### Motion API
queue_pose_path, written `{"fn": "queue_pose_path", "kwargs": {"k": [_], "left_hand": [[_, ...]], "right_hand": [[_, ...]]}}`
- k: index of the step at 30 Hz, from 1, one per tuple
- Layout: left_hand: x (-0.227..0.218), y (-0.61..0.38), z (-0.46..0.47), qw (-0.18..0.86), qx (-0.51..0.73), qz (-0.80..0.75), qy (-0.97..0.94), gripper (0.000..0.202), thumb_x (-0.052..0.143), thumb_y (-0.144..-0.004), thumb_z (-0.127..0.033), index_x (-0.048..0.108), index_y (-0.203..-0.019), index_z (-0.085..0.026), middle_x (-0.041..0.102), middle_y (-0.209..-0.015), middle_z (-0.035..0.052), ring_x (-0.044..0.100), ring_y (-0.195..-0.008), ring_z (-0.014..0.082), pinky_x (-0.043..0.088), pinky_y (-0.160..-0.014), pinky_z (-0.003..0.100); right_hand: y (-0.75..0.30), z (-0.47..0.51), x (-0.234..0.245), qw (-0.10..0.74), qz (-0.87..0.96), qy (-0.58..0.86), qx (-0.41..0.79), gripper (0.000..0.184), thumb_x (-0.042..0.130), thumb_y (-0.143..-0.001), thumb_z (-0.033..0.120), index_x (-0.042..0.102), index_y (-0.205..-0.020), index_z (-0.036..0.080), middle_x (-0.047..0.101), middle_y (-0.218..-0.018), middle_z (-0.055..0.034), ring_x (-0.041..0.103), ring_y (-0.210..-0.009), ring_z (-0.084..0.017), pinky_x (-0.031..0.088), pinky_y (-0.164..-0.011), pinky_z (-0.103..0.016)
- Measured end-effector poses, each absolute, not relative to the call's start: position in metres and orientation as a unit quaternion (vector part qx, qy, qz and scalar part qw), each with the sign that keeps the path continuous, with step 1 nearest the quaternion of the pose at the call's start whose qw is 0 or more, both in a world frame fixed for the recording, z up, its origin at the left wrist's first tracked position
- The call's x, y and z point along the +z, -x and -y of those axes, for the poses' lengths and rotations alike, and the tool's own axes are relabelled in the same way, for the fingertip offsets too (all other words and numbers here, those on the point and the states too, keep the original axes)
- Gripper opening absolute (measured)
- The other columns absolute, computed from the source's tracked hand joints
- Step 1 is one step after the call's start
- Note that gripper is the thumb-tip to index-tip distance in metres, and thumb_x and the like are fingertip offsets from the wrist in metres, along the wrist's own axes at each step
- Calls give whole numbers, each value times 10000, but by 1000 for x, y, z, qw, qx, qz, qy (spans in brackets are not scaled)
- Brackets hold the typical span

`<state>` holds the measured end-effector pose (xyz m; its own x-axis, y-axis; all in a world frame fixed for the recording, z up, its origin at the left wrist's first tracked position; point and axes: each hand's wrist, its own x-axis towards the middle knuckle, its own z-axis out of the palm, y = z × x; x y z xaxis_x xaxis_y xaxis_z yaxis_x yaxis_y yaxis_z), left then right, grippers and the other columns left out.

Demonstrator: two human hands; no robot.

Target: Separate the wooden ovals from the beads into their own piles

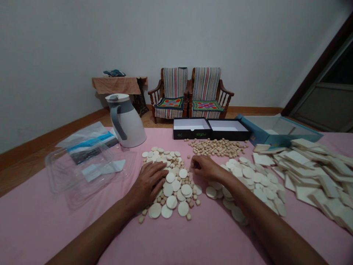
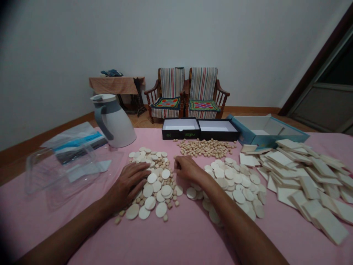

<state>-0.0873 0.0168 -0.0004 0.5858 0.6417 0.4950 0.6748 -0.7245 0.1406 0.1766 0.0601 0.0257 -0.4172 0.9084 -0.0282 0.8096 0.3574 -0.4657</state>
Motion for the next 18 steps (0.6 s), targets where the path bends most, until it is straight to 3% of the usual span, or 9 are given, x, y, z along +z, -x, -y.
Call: {"fn": "queue_pose_path", "kwargs": {"k": [4, 8, 11, 14, 18], "left_hand": [[0, 87, -16, 27, -261, 371, 891, 265, 471, -917, -188, 587, -1155, -206, 573, -1292, 101, 487, -1225, 240, 340, -1049, 496], [0, 87, -17, 30, -256, 371, 892, 266, 465, -923, -188, 579, -1163, -204, 568, -1298, 102, 478, -1232, 237, 333, -1049, 497], [-1, 88, -17, 31, -254, 371, 893, 269, 467, -920, -184, 580, -1163, -206, 569, -1296, 100, 479, -1228, 236, 333, -1048, 492], [-1, 88, -18, 33, -260, 370, 892, 267, 468, -917, -188, 587, -1155, -206, 577, -1285, 97, 486, -1220, 238, 339, -1045, 489], [-2, 87, -18, 33, -262, 372, 890, 267, 470, -916, -194, 591, -1153, -208, 580, -1284, 94, 487, -1222, 238, 342, -1050, 485]], "right_hand": [[-186, -60, 29, 39, 769, 631, 93, 219, 467, -765, 56, 626, -891, 139, 663, -925, -132, 597, -837, -211, 343, -620, -265], [-194, -64, 28, -1, 755, 652, 77, 250, 443, -803, 55, 649, -928, 125, 660, -975, -174, 617, -897, -254, 386, -661, -295], [-195, -69, 23, 57, 754, 652, 59, 352, 397, -811, 10, 617, -1069, 107, 619, -1114, -191, 599, -992, -246, 418, -761, -312], [-188, -73, 11, 172, 788, 582, 103, 413, 402, -806, 2, 591, -1157, 110, 612, -1175, -169, 576, -1069, -229, 433, -872, -330], [-175, -74, -7, 264, 831, 441, 214, 350, 407, -902, 144, 587, -1201, 173, 631, -1211, -106, 578, -1104, -203, 437, -949, -349]]}}
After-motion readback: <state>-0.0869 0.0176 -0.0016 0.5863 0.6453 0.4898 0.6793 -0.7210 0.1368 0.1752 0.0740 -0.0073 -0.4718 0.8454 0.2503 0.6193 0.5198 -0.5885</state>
